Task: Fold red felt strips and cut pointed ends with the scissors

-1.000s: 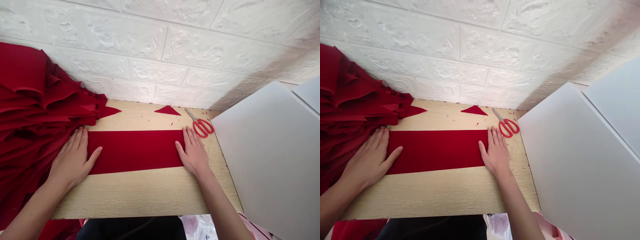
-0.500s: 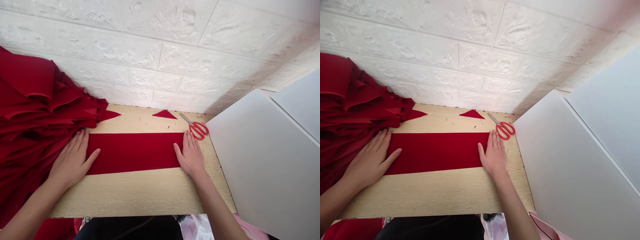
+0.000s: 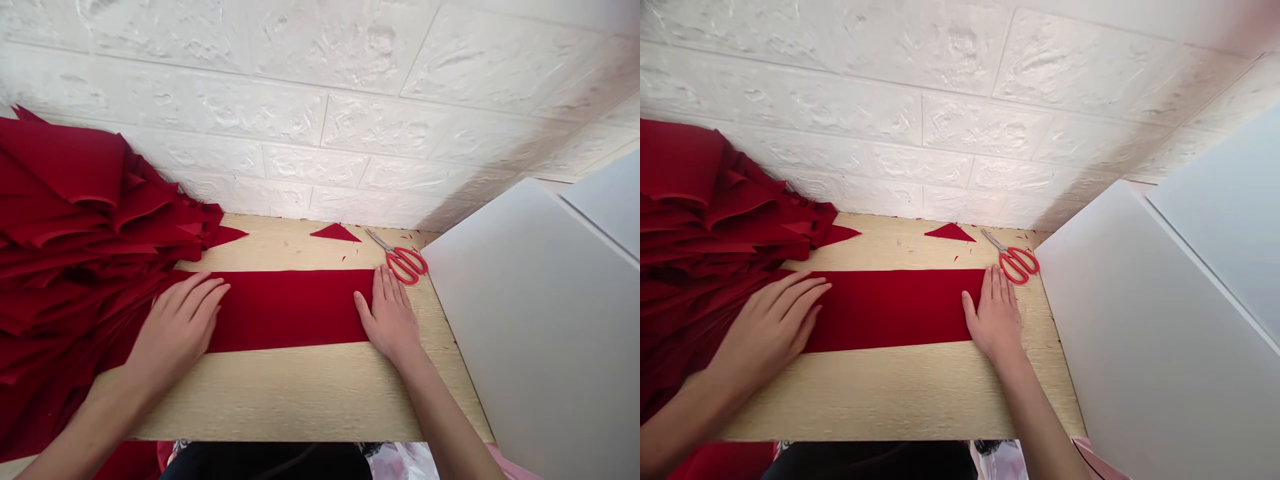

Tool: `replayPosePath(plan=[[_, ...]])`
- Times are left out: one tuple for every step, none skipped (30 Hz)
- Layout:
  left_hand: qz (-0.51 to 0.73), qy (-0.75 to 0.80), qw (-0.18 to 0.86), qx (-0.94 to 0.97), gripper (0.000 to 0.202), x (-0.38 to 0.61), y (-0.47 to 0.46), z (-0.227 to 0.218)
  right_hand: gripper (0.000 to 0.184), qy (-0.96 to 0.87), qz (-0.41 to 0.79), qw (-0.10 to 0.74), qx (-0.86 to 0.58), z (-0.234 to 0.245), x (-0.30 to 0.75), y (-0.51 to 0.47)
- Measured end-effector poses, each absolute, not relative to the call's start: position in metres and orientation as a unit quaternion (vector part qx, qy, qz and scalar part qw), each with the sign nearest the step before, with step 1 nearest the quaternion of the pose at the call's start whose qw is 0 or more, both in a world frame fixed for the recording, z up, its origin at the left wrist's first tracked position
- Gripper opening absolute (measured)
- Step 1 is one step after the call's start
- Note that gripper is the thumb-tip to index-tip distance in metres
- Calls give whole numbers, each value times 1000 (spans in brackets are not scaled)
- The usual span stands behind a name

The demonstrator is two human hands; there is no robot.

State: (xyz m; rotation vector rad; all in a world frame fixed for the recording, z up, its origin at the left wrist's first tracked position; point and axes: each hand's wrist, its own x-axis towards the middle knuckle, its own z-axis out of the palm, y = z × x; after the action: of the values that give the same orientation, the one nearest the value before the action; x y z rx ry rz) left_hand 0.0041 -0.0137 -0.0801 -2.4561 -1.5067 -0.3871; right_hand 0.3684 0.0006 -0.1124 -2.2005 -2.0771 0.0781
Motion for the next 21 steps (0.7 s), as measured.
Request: replayPosePath(plan=[[-137, -499, 109, -849, 38, 17, -9, -76, 77, -685, 26, 53, -726, -112, 368, 1], [-138, -490, 90, -856, 37, 33, -2, -72, 78, -684, 26, 46, -728, -111, 368, 1], [-139, -484, 66, -862, 37, 51, 6, -68, 78, -682, 26, 39, -730, -110, 367, 1], [-137, -476, 38, -868, 37, 71, 16, -64, 78, -680, 27, 34, -732, -109, 367, 1], [-126, -465, 2, -876, 37, 91, 25, -60, 78, -679, 27, 32, -733, -109, 366, 1], [-107, -457, -41, -882, 37, 112, 35, -56, 77, -680, 28, 34, -732, -109, 366, 1], [-86, -454, -86, -882, 37, 131, 45, -53, 77, -682, 28, 39, -730, -109, 366, 1], [-60, -457, -133, -877, 39, 149, 53, -50, 77, -684, 28, 48, -727, -110, 367, 0], [-35, -464, -169, -869, 41, 164, 61, -48, 77, -686, 27, 58, -725, -111, 368, 0], [-17, -469, -187, -863, 43, 176, 68, -46, 77, -688, 26, 67, -723, -112, 369, 0], [-3, -476, -199, -857, 46, 186, 74, -45, 77, -688, 26, 75, -721, -114, 370, 0], [7, -484, -204, -851, 48, 194, 78, -44, 78, -688, 26, 81, -721, -116, 372, 0], [14, -492, -206, -846, 49, 199, 83, -44, 78, -688, 26, 86, -720, -119, 373, 0], [19, -502, -212, -838, 50, 202, 86, -44, 79, -688, 25, 92, -719, -121, 374, 0], [23, -513, -220, -830, 50, 204, 90, -44, 79, -689, 25, 99, -718, -123, 375, 0], [27, -522, -229, -821, 49, 205, 93, -45, 79, -690, 26, 107, -715, -124, 375, 0], [30, -530, -240, -813, 47, 206, 96, -45, 79, -691, 28, 117, -713, -124, 376, 0], [32, -532, -252, -808, 42, 207, 98, -46, 78, -690, 34, 129, -711, -124, 376, -1], [32, -529, -264, -806, 35, 208, 100, -47, 77, -689, 44, 143, -709, -122, 376, -1], [28, -521, -275, -808, 27, 208, 102, -47, 75, -686, 58, 161, -707, -120, 376, -2], [18, -508, -285, -813, 19, 207, 102, -47, 72, -679, 73, 186, -706, -117, 377, -3]])
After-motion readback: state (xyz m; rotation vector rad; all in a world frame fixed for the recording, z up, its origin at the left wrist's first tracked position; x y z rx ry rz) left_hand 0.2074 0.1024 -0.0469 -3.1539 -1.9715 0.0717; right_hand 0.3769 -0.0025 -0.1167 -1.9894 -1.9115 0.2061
